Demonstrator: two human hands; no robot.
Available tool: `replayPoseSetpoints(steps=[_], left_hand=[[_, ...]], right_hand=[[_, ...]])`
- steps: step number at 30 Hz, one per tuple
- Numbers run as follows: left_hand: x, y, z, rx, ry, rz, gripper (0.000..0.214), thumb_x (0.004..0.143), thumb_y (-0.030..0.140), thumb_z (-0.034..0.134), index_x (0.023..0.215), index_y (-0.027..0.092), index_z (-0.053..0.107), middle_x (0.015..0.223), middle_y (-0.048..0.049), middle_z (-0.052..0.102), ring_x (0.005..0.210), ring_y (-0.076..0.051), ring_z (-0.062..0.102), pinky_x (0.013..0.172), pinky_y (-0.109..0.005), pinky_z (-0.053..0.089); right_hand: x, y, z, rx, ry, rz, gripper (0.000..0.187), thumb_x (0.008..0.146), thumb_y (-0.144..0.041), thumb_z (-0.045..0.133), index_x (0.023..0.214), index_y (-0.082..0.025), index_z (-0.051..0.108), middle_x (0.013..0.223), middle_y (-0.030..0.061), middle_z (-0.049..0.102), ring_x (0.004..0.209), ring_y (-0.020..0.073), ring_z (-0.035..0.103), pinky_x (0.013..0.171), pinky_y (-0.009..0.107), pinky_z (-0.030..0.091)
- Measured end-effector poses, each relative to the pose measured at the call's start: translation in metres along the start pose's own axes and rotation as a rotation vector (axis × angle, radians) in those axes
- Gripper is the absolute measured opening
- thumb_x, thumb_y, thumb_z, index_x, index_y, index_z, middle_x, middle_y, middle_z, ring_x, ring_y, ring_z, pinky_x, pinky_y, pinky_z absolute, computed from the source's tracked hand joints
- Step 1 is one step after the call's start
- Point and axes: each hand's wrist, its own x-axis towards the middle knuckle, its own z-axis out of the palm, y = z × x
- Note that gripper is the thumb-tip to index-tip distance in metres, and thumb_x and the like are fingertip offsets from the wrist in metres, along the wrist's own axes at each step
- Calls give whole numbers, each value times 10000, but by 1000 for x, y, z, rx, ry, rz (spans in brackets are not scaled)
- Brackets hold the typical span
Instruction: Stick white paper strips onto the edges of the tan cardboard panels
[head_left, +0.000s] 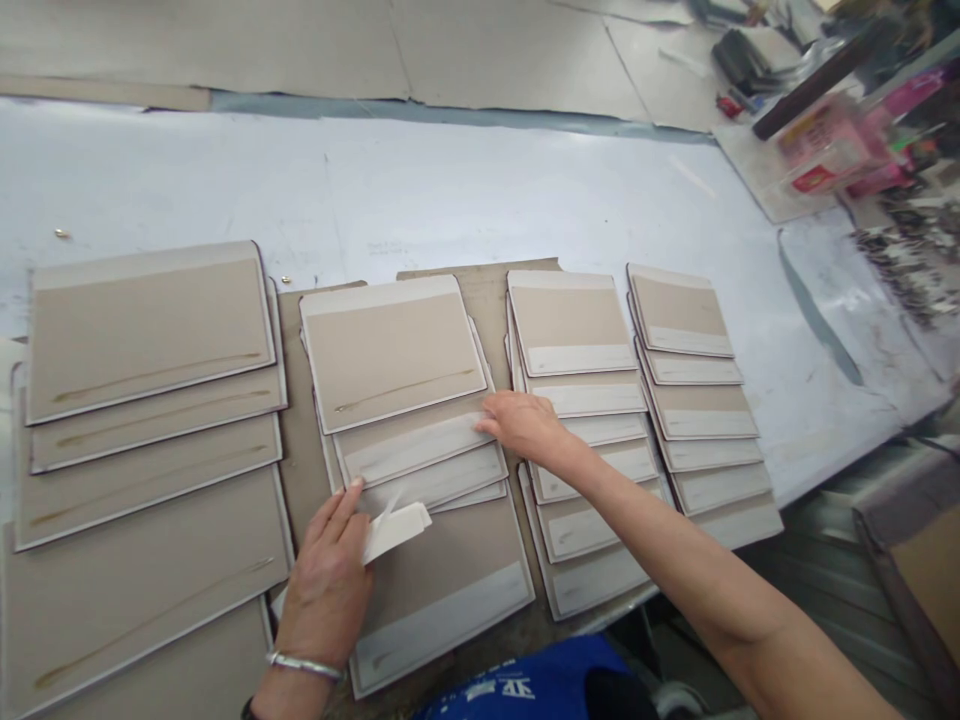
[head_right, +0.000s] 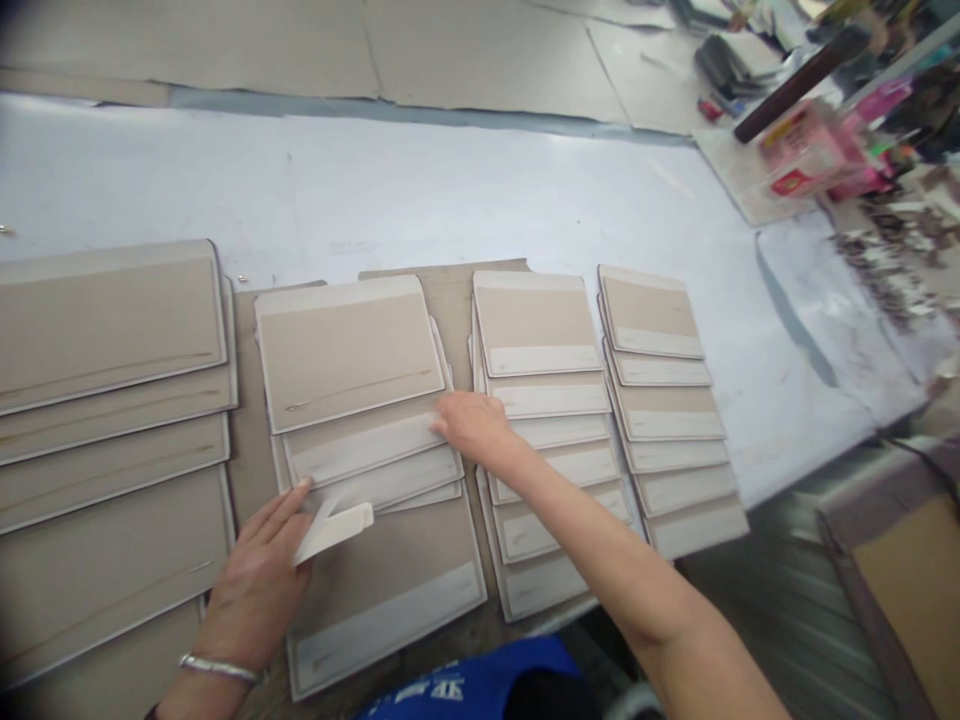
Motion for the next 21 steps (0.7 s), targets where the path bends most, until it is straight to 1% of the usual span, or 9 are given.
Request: replayPoseSetpoints(steps=[3,7,10,12,14,17,18,19,21], left_hand=[[0,0,1,-12,8,-2,295,636,-85,406,710,197,449,1178,-145,544,1156,-275,455,937,-480,466],[-1,-2,2,28,5,13,291,631,-83,402,720,187,461,1186,-172,537,1140,-286,465,920,-473,477],[-3,-6,5,58,14,69,278,620,-68,413,724,182,476,1190,-182,535,1117,-299,477,902,-476,484],[-5,-11,7,67,14,88,276,615,-65,413,718,181,482,1188,-181,539,1126,-302,472,903,-472,482],[-7,-16,10,73,10,90,277,614,-64,413,714,182,492,1193,-173,541,1136,-299,469,900,-461,482],[-7,-19,13,84,31,136,257,636,-43,423,712,189,505,1182,-155,554,1118,-290,487,879,-445,492],[-7,-18,14,91,38,137,255,646,-39,419,715,189,508,1179,-153,556,1117,-286,488,880,-444,491],[-6,-17,14,99,43,131,256,655,-38,412,723,188,511,1178,-152,556,1117,-282,488,881,-443,489],[-5,-15,14,110,49,111,267,664,-38,396,740,187,519,1179,-141,557,1113,-269,490,883,-438,487]], right_hand=[[-1,-3,0,-24,-4,14,265,856,-415,457,950,-207,592,1016,65,628,928,215,582,714,289,431],[-5,-4,0,-57,46,59,311,845,-456,478,947,-185,589,970,92,628,911,221,582,709,292,435],[-13,-6,5,-66,182,158,295,836,-437,504,934,-170,583,936,108,620,881,231,579,697,310,446],[-22,-11,15,-54,300,176,268,862,-368,479,992,-154,574,980,129,613,915,240,565,728,328,453],[-32,-21,31,-21,399,47,335,882,-337,441,1125,-126,533,1109,155,581,1035,250,522,839,356,435],[-44,-36,61,24,460,-334,523,872,-423,434,1269,-82,431,1319,152,451,1252,252,349,1043,374,293],[-47,-39,70,34,458,-407,571,861,-451,443,1285,-70,414,1352,150,414,1288,252,297,1074,377,253],[-48,-39,78,45,453,-432,607,848,-466,459,1295,-60,401,1372,155,386,1307,254,260,1089,383,230],[-48,-35,89,71,454,-365,649,828,-457,499,1314,-46,375,1391,175,343,1323,258,223,1095,403,224]])
